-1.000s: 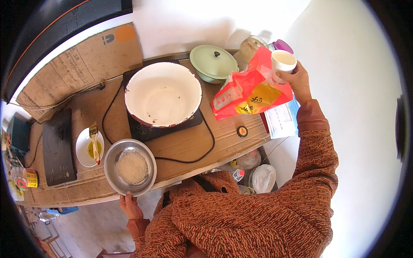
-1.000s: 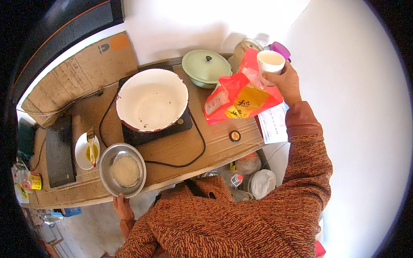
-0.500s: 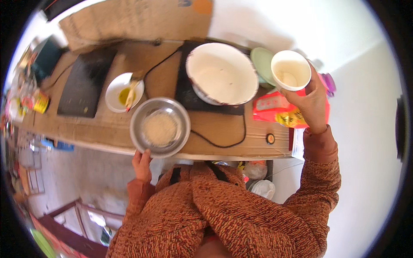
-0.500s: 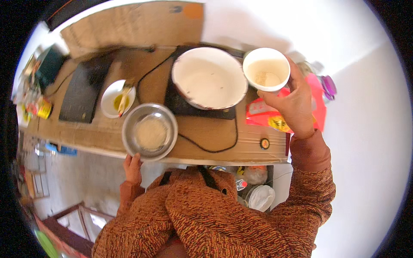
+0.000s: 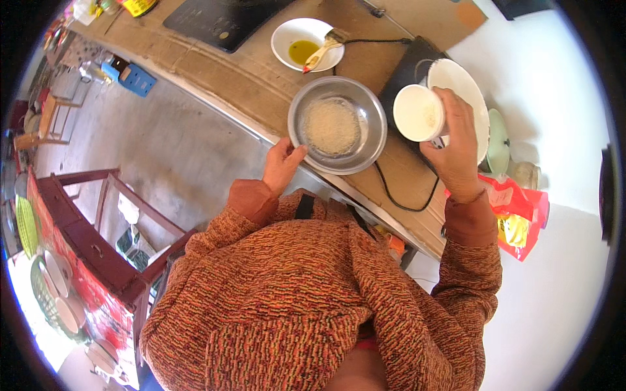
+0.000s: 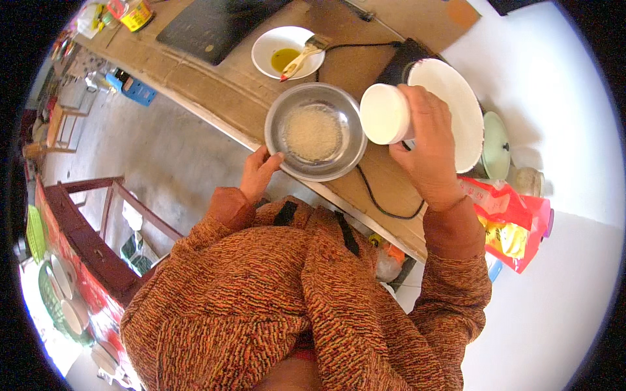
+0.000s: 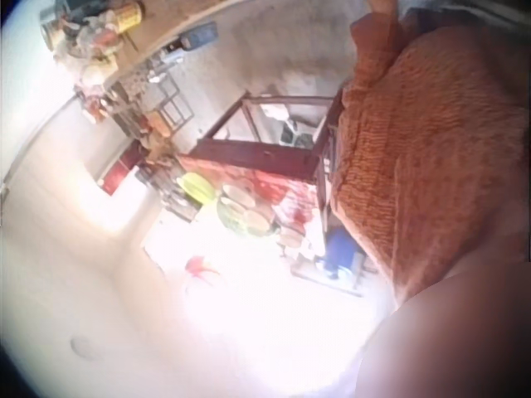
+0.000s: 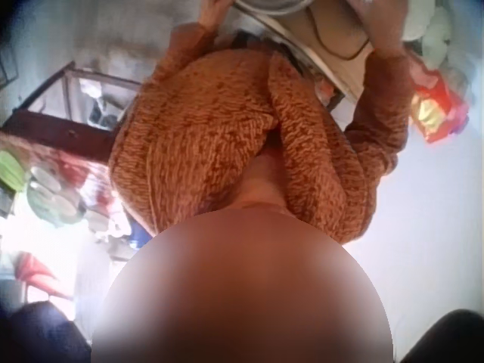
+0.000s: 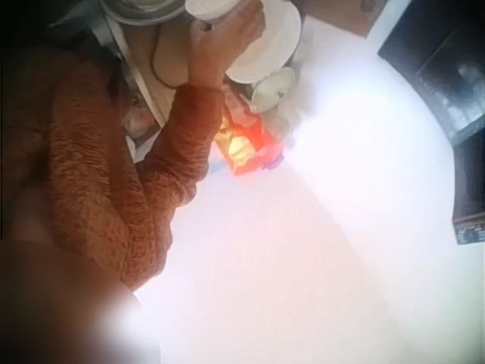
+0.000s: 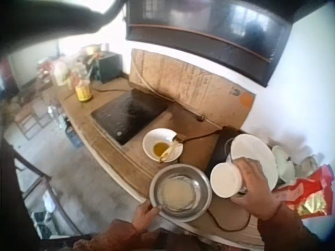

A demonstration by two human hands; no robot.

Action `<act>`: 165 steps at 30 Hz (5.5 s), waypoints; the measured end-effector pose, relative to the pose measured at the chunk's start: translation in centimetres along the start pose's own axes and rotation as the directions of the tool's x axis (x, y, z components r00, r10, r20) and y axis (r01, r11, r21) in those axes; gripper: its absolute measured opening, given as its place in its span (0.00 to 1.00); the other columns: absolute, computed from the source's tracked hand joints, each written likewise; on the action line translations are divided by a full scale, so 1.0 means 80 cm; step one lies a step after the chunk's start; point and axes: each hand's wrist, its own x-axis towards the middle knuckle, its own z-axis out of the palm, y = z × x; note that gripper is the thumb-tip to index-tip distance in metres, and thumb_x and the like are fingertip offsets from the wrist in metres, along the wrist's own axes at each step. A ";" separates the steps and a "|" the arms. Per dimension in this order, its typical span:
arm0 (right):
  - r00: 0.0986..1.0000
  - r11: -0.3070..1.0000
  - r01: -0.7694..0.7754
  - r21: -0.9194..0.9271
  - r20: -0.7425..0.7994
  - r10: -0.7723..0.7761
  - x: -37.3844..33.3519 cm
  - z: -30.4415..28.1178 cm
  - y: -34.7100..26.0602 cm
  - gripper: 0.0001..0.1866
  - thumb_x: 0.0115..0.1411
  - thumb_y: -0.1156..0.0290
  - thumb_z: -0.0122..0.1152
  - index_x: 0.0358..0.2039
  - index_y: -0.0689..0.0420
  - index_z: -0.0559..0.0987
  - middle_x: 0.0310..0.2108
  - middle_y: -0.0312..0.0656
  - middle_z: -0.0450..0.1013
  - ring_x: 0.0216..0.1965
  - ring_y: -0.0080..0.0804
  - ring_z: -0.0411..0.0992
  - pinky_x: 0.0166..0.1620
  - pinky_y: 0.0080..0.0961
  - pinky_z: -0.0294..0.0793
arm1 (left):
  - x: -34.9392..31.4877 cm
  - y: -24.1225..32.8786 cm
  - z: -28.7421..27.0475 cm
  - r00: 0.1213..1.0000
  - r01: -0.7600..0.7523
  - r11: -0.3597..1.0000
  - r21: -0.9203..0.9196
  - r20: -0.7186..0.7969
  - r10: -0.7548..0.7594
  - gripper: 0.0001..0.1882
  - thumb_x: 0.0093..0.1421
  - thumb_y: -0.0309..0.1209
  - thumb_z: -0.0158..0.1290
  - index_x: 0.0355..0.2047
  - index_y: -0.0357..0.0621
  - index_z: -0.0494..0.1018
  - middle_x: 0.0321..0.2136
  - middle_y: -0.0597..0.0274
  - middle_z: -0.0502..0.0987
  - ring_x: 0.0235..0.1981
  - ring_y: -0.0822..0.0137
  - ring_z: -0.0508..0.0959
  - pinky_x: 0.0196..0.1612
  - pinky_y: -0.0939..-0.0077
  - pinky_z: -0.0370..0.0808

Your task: The person measures rice from a large bag into a metal bowl using a paper cup, then carries the bowl to a table. They add water from a white bucket using a ladle and stir the mixture with chopsticks.

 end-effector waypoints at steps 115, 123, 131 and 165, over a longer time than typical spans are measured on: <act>0.431 0.582 -0.699 0.414 -0.405 0.806 -0.235 -0.296 0.149 0.32 0.41 0.80 0.66 0.50 0.65 0.67 0.45 0.45 0.70 0.45 0.31 0.70 0.50 0.26 0.68 | -0.010 0.008 0.003 0.995 0.088 0.991 -0.098 0.046 -0.084 0.16 0.58 0.30 0.49 0.45 0.36 0.67 0.41 0.61 0.72 0.42 0.70 0.72 0.47 0.74 0.68; 0.746 0.806 -0.465 0.367 -0.328 0.580 -0.127 -0.203 0.068 0.38 0.39 0.79 0.67 0.54 0.66 0.63 0.47 0.42 0.68 0.49 0.27 0.66 0.54 0.25 0.63 | -0.004 0.004 -0.012 0.989 0.115 0.993 -0.009 0.094 -0.114 0.21 0.58 0.33 0.49 0.50 0.35 0.64 0.42 0.63 0.70 0.40 0.72 0.69 0.45 0.74 0.67; 0.969 0.977 -0.203 -0.061 -0.158 0.192 -0.041 -0.067 0.008 0.33 0.35 0.78 0.63 0.48 0.56 0.68 0.45 0.47 0.67 0.47 0.47 0.65 0.51 0.34 0.65 | 0.001 -0.003 -0.014 0.993 0.044 0.994 0.098 0.107 -0.055 0.17 0.58 0.34 0.50 0.43 0.33 0.68 0.37 0.61 0.73 0.38 0.72 0.69 0.43 0.75 0.67; 0.741 0.491 -0.458 0.741 0.013 0.672 -0.161 0.077 -0.026 0.41 0.40 0.79 0.67 0.56 0.62 0.59 0.50 0.41 0.64 0.53 0.31 0.62 0.56 0.27 0.59 | -0.035 -0.001 -0.019 0.990 0.132 0.973 -0.191 -0.028 -0.140 0.12 0.56 0.27 0.47 0.39 0.35 0.70 0.31 0.62 0.74 0.31 0.73 0.72 0.37 0.78 0.69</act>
